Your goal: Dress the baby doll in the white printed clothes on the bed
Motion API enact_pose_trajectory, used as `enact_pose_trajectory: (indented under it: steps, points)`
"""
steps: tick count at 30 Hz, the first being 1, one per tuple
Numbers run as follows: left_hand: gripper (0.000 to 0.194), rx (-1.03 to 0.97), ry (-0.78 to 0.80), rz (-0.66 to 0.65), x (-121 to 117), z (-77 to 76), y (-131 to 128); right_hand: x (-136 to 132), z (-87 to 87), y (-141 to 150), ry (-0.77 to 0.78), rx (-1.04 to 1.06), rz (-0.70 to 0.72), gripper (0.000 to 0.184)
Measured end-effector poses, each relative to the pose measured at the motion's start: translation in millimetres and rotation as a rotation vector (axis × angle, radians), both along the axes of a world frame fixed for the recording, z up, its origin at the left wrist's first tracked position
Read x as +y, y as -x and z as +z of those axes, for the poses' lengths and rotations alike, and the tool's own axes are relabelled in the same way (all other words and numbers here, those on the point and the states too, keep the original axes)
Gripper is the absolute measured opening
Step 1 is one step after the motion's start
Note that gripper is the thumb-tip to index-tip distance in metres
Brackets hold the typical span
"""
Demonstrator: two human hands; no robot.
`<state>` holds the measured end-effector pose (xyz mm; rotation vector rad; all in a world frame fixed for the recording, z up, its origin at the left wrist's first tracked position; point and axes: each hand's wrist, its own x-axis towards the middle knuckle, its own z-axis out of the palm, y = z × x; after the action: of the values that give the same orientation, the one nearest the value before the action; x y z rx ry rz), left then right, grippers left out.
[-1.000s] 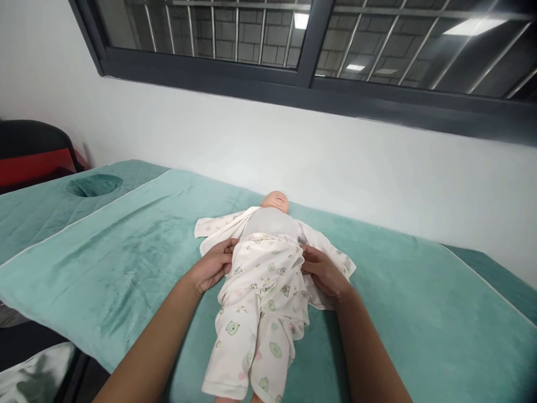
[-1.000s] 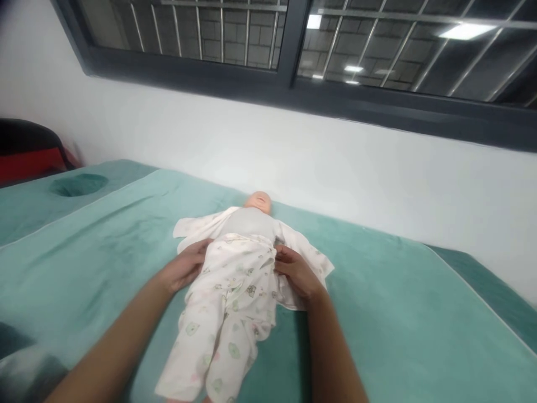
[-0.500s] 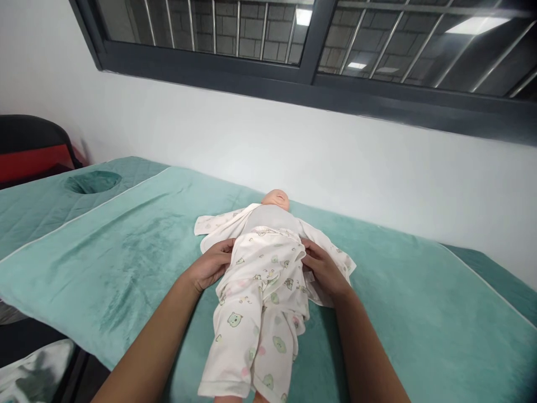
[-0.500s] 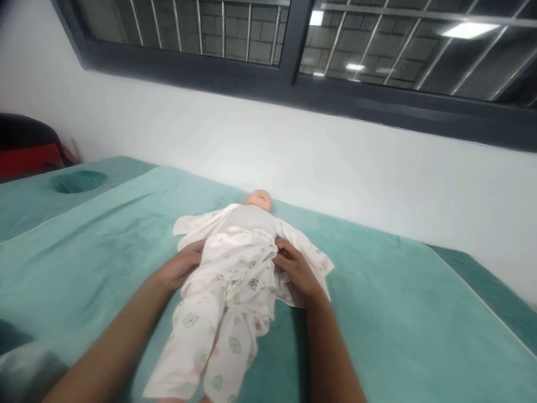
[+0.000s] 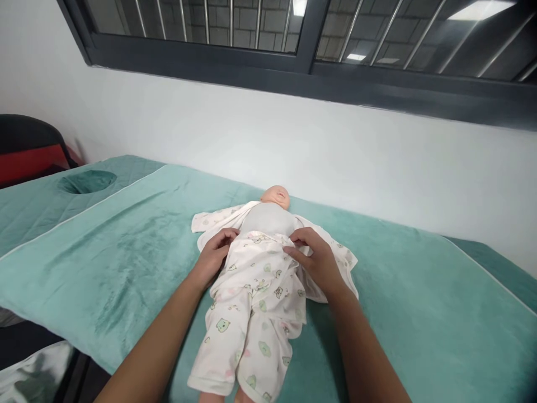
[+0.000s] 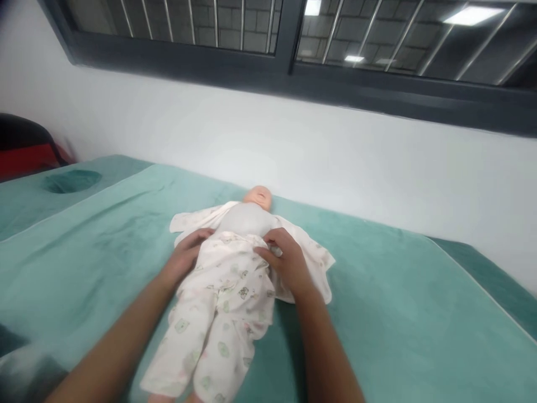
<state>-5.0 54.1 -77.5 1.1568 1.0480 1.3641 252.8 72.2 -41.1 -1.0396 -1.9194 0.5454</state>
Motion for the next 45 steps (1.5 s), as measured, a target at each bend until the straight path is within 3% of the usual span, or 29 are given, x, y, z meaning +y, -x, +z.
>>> enact_pose_trajectory:
  steps: [5, 9, 13, 16, 18, 21, 27, 29, 32, 36, 39, 42, 45]
  points:
    - [0.012, 0.103, -0.076, -0.035, 5, -2.5, 2, 3, 1.6, 9, 0.0, -0.105, -0.079, 0.018]
    - [0.031, 0.338, -0.133, -0.003, 13, 4.5, 0, 24, -2.4, 16, 0.191, -0.017, -0.136, 0.025]
    - [0.034, 0.439, -0.224, -0.032, 21, 11.1, -2, 41, -9.2, 13, 0.51, 0.278, 0.009, 0.033]
    - [0.035, 0.437, -0.223, 0.047, 25, 14.1, -4, 44, -14.2, 7, 0.621, 0.559, 0.137, 0.038]
    - [0.035, 0.474, -0.199, 0.122, 29, 14.8, -4, 43, -15.8, 1, 0.619, 0.648, 0.157, 0.038]
    - [0.031, 0.485, -0.209, 0.206, 41, 12.7, 4, 40, -16.0, -13, 0.629, 0.621, 0.158, 0.039]
    - [0.027, 0.096, -0.235, 0.357, 51, 4.7, 21, 34, -21.0, -33, 0.698, 0.572, 0.124, 0.039]
    - [0.021, 0.103, -0.217, 0.326, 46, 7.1, 13, 32, -22.2, -33, 0.708, 0.532, 0.153, 0.037]
    - [0.01, 0.289, -0.24, 0.182, 39, 19.3, -11, 29, -18.5, -29, 0.634, 0.408, 0.169, 0.032]
    - [0.025, 0.6, -0.388, -0.104, 36, 41.2, -38, 22, -6.2, -8, 0.426, 0.336, 0.069, 0.023]
    - [0.019, 0.685, -0.41, -0.156, 38, 46.1, -44, 20, 2.1, 13, 0.343, 0.336, -0.028, 0.02]
    - [0.006, 0.578, -0.345, -0.033, 41, 38.3, -39, 22, 7.5, 18, 0.35, 0.254, -0.019, 0.02]
    - [0.008, 0.473, -0.213, 0.188, 42, 27.0, -32, 26, 7.8, -2, 0.46, 0.162, 0.058, 0.03]
